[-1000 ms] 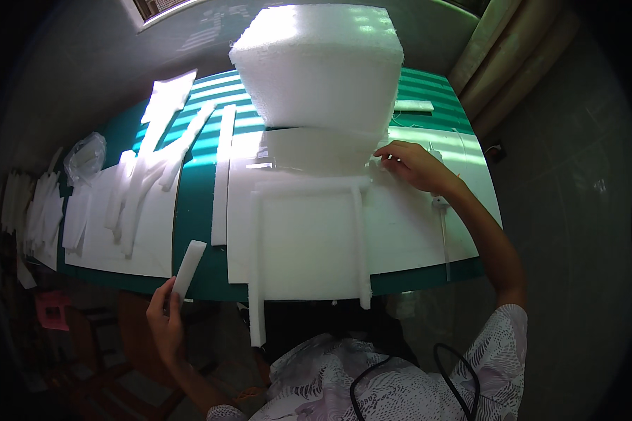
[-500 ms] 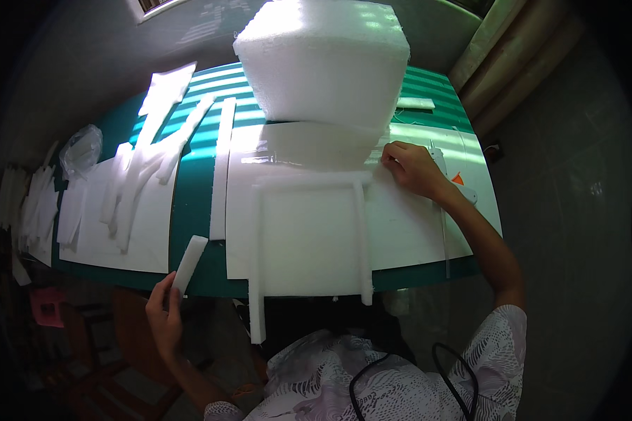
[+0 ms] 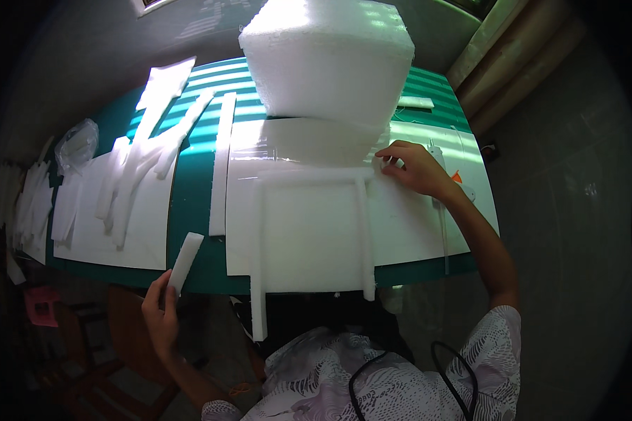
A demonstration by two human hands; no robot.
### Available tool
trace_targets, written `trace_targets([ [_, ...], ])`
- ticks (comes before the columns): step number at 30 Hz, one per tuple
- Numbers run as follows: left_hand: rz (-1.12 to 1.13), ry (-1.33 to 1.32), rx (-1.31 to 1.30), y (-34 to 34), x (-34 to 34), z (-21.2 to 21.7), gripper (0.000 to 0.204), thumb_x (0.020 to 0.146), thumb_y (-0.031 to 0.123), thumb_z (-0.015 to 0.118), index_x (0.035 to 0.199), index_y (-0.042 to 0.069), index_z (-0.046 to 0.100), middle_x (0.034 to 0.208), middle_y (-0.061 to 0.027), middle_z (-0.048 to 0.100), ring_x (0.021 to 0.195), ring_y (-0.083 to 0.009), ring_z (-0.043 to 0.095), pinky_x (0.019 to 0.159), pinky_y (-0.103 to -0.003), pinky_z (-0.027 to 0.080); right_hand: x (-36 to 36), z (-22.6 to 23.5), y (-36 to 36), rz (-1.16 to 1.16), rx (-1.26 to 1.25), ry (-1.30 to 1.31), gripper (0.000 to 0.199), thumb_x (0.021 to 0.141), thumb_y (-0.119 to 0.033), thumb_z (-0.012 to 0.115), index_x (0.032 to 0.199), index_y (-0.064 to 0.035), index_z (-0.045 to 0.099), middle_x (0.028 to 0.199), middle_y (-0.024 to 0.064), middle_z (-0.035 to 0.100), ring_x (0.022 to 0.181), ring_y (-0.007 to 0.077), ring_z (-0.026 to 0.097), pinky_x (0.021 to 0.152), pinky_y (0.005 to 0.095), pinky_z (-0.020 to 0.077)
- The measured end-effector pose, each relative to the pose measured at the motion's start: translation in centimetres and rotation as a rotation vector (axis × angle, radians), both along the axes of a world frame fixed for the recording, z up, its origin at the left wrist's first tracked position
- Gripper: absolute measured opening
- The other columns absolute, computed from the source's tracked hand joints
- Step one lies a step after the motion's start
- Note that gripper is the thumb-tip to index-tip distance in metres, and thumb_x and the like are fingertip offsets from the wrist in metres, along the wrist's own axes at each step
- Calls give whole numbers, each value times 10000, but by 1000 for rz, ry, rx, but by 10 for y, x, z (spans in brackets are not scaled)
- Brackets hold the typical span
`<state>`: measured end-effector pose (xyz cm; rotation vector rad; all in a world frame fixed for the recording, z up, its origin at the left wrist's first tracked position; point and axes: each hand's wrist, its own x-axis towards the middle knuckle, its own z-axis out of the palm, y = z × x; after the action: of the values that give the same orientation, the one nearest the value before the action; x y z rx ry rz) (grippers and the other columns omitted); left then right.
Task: Using a hot glue gun to assemble various pieces of white foam into a larger structure.
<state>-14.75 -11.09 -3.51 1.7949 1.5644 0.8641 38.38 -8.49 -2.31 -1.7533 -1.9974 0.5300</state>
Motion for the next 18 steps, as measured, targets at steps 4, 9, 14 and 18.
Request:
trace_targets([
  [4,10,0,-31,1,4,4,264,960,84,543,1184,-37,615,1068,-147,674,990,-202,621,882,-317,467,1,-4,5,-34,55,-99,154,854,-57,648,999,-13,675,951,138,659,847,272,656,787,357,520],
  [9,6,9,-14,1,-1,-2,267,959,81,544,1187,-39,614,1067,-146,673,991,-196,619,880,-312,467,-6,-19,1,-5,194,-336,120,863,-77,599,890,40,603,899,159,623,857,308,631,764,418,523],
  [14,-2,14,-49,-1,0,4,268,959,75,540,1188,-43,613,1072,-147,670,994,-194,618,886,-310,465,-14,-26,-2,-9,280,-547,145,752,32,542,892,65,561,924,210,594,849,344,609,774,403,524],
  [18,6,5,-33,0,0,1,269,961,75,537,1191,-43,613,1072,-146,671,993,-194,618,886,-310,465,-14,-29,2,-28,272,-532,175,722,52,528,893,69,558,931,215,589,851,344,604,782,404,521],
])
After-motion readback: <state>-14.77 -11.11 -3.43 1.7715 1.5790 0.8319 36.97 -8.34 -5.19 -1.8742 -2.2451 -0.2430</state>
